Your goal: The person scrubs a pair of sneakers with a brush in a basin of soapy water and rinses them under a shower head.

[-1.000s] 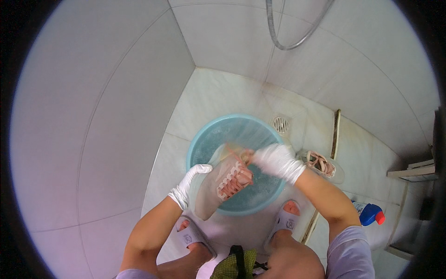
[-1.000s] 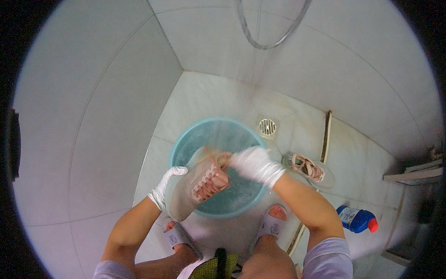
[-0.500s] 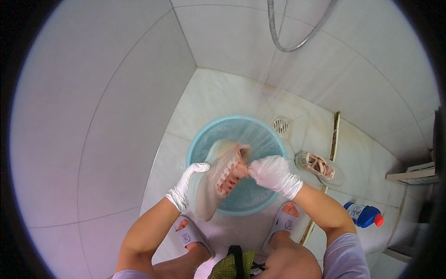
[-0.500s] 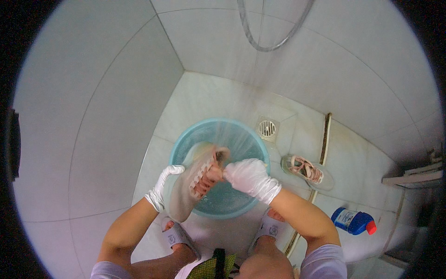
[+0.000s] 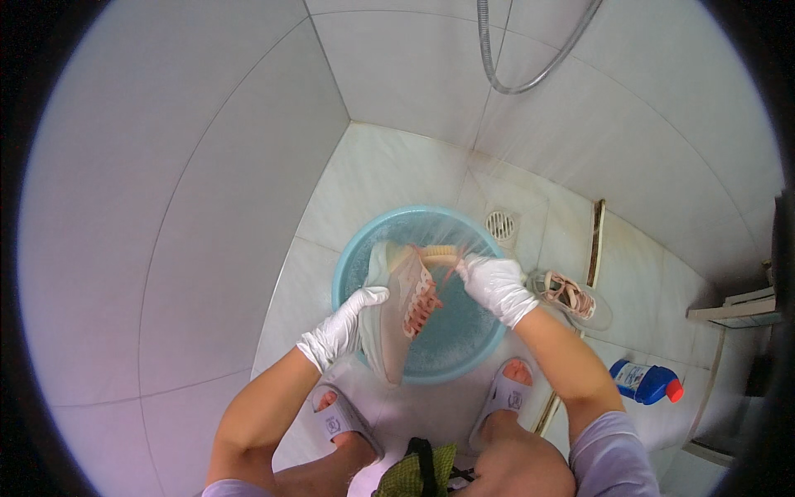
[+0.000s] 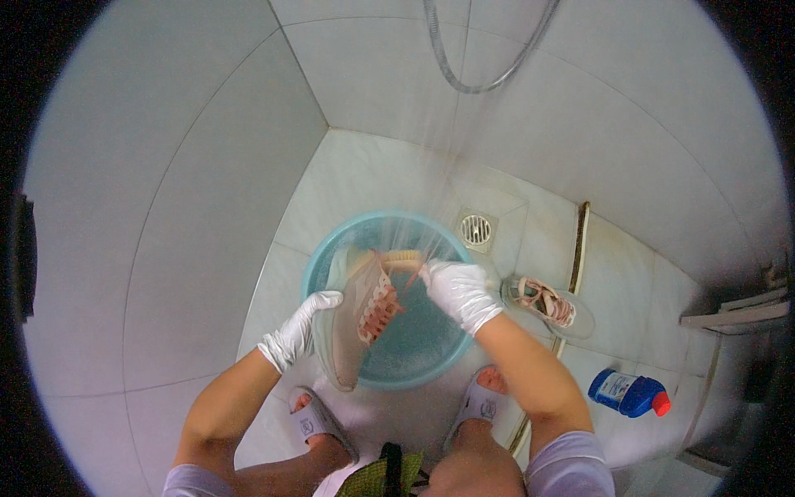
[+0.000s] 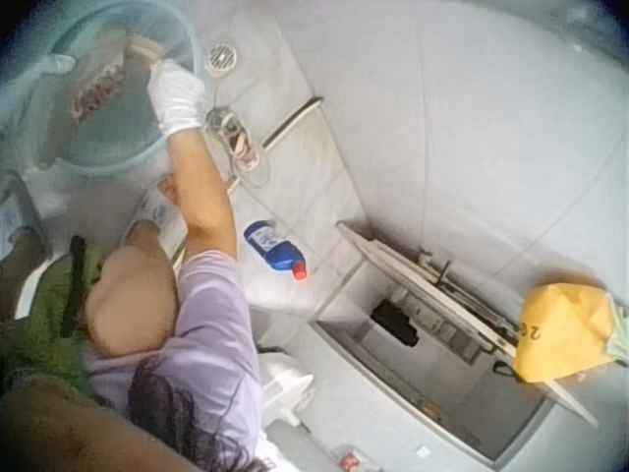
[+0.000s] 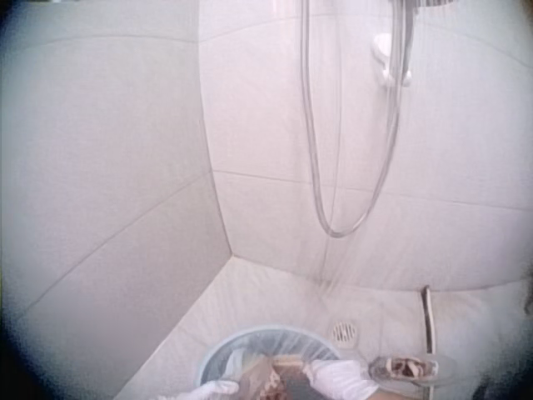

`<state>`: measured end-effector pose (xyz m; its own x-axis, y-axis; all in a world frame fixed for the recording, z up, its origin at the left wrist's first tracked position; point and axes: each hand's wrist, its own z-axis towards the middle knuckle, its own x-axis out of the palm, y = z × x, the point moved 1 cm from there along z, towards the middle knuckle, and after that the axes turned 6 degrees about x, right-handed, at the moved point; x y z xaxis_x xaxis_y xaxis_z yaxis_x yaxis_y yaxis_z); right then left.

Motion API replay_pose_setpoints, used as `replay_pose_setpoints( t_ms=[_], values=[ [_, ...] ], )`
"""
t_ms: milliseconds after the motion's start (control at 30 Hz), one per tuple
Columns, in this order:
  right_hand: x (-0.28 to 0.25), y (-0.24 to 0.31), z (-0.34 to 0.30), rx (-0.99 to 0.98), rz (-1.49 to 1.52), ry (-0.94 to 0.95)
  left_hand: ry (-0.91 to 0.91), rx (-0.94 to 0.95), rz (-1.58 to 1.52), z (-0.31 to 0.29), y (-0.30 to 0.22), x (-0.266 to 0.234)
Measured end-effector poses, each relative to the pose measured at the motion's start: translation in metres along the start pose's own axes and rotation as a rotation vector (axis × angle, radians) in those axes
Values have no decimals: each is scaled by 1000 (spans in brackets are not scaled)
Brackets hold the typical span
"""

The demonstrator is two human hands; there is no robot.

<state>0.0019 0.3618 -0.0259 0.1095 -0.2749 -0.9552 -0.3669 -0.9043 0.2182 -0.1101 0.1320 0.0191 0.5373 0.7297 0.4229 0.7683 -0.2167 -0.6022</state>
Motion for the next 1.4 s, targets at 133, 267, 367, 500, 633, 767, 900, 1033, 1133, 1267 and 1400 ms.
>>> replay_pose_setpoints(
  t_ms=[133, 267, 367, 500, 633, 767, 900, 1033, 1133, 1267, 1400],
  values=[
    [33, 35, -13, 310, 627, 640, -24, 373, 422, 8, 5, -28],
    [22, 26, -19, -66, 239, 263, -26, 129, 111, 9, 3, -33],
    [14, 1, 4, 88, 72, -16, 32, -61, -162, 3, 12, -34],
    [-6, 9, -9, -287, -142, -206, 205, -162, -310, -2, 8, -26],
    [-11, 0, 5, -199, -111, -27, 222, -183, -367, 0, 20, -27],
    [10, 2, 0, -69, -14, 285, 84, 146, 105, 17, 3, -16],
    [13, 22, -12, 92, 377, 436, 62, 396, 305, 15, -2, -7],
    [-6, 6, -5, 58, -143, 34, 185, -109, -87, 10, 26, -26],
    [-12, -10, -10, -420, -209, -283, 346, -233, -366, 9, 35, -27],
    [-15, -6, -7, -192, -223, -146, 311, -192, -384, 23, 42, -44],
    [21, -8, -22, 225, 122, 108, 174, 30, -61, 31, 3, -10]
  ],
)
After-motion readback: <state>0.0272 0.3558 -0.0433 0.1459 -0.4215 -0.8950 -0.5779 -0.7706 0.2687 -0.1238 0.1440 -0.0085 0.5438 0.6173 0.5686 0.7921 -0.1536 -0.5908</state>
